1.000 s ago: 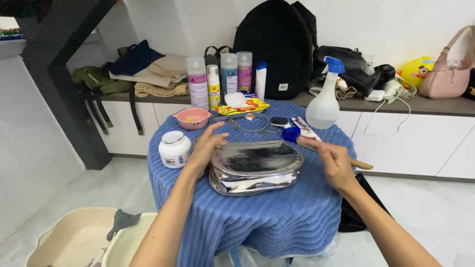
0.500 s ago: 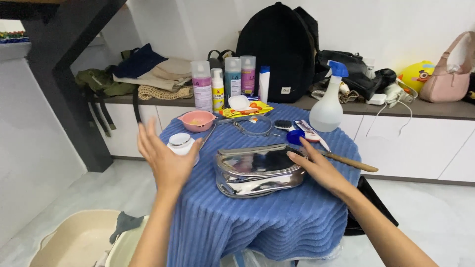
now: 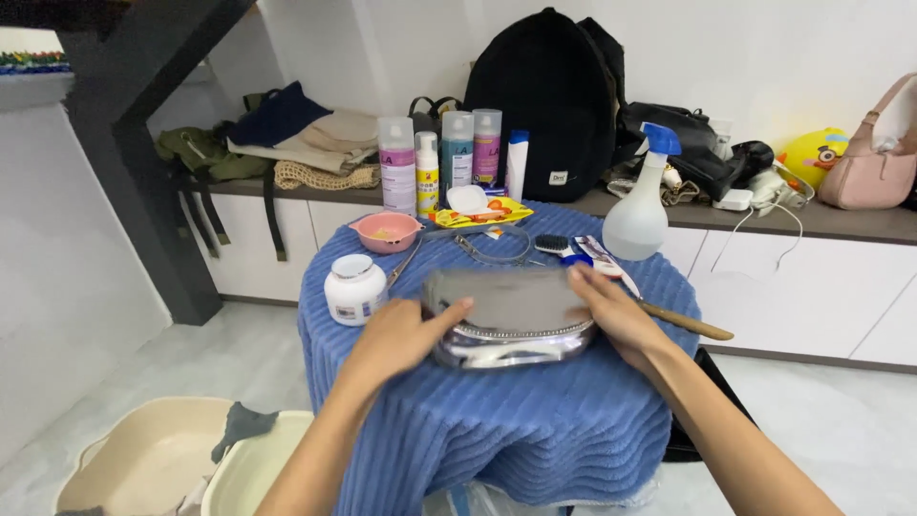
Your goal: Polishing a silver metallic bag by applying a cleaning cream and rubbing it into the surface.
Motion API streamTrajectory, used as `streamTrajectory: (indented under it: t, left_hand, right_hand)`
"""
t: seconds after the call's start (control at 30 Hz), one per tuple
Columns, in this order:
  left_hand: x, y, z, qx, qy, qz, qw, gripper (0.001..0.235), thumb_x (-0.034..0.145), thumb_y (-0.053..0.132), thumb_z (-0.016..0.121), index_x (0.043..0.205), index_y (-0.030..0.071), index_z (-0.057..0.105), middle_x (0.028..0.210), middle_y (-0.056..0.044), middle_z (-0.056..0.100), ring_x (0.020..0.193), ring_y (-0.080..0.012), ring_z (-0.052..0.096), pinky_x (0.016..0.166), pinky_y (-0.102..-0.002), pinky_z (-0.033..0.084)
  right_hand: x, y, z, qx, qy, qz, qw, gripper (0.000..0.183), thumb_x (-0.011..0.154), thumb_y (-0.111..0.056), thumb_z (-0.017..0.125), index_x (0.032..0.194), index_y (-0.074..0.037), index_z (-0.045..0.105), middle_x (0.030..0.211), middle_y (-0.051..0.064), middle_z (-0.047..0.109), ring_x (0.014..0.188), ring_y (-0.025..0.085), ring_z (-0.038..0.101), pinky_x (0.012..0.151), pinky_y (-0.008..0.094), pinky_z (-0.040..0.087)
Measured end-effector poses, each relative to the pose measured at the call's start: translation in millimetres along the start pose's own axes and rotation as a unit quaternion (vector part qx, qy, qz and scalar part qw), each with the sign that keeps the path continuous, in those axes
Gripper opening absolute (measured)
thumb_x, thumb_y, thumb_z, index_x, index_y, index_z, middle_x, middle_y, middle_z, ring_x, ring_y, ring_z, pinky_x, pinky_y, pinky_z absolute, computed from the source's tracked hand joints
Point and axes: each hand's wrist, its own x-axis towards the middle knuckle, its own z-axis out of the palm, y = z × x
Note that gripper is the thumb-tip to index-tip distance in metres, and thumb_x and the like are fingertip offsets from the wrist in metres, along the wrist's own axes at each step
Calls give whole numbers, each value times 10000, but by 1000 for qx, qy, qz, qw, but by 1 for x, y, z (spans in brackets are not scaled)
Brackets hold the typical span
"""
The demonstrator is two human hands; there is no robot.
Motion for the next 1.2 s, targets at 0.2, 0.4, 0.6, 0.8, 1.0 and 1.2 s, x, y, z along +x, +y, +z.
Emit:
streamTrajectory:
  t: [0.2,0.4,0.6,0.8,1.0,1.2]
  left_hand:
    - [64,-22,30,-157,117,108,975,1082,673,443,870,1534,56,340,1499,-238,501,1442,-417,405,1214,-543,327]
    - [90,-45,25,-288,62,133,946,1107,623,214,949,1507,2,317,1437,-337,492,1239,-523,579,1016,-510,553]
    - [112,-30,-5,-169,249,184,936,621,982,419,660,1440,31,500,1322,-255,616,1158,-395,662,891,-474,620]
    - [165,-64,-49,-16,275,74,958,540,905,525,681,1344,214,646,1219,-146,713,1181,-366,657,980,-527,513]
    - [92,-65,-41,-45,302,76,949,729,902,551,702,1451,99,544,1353,-288,587,1331,-467,520,1099,-592,400]
    - [71,-62,-12,-129,370,295,872,542,936,397,720,1355,77,596,1257,-232,649,1252,-441,580,1075,-540,428]
  right_hand:
    - [19,5,-1,59,30,-129,989,705,1068,-323,402,1608,2,84,1667,277,74,1549,377,85,1266,494,94]
    - [52,17,-8,122,4,-52,991,708,821,-243,817,1421,-26,510,1267,185,650,1110,291,675,894,407,587]
    - [63,34,-15,179,-7,-66,982,559,791,-102,829,1293,-39,592,1144,168,719,979,275,710,818,426,611]
    - [65,34,-15,160,5,-88,983,513,818,-218,827,1260,-91,602,1130,120,732,972,223,706,825,379,610]
    - [68,37,-15,163,-9,-86,983,547,838,-276,799,1310,-105,583,1173,110,711,1010,228,689,853,394,608]
    - [59,47,-18,168,-30,-117,978,696,761,-67,816,1391,-95,522,1302,156,671,1198,311,646,1007,458,554]
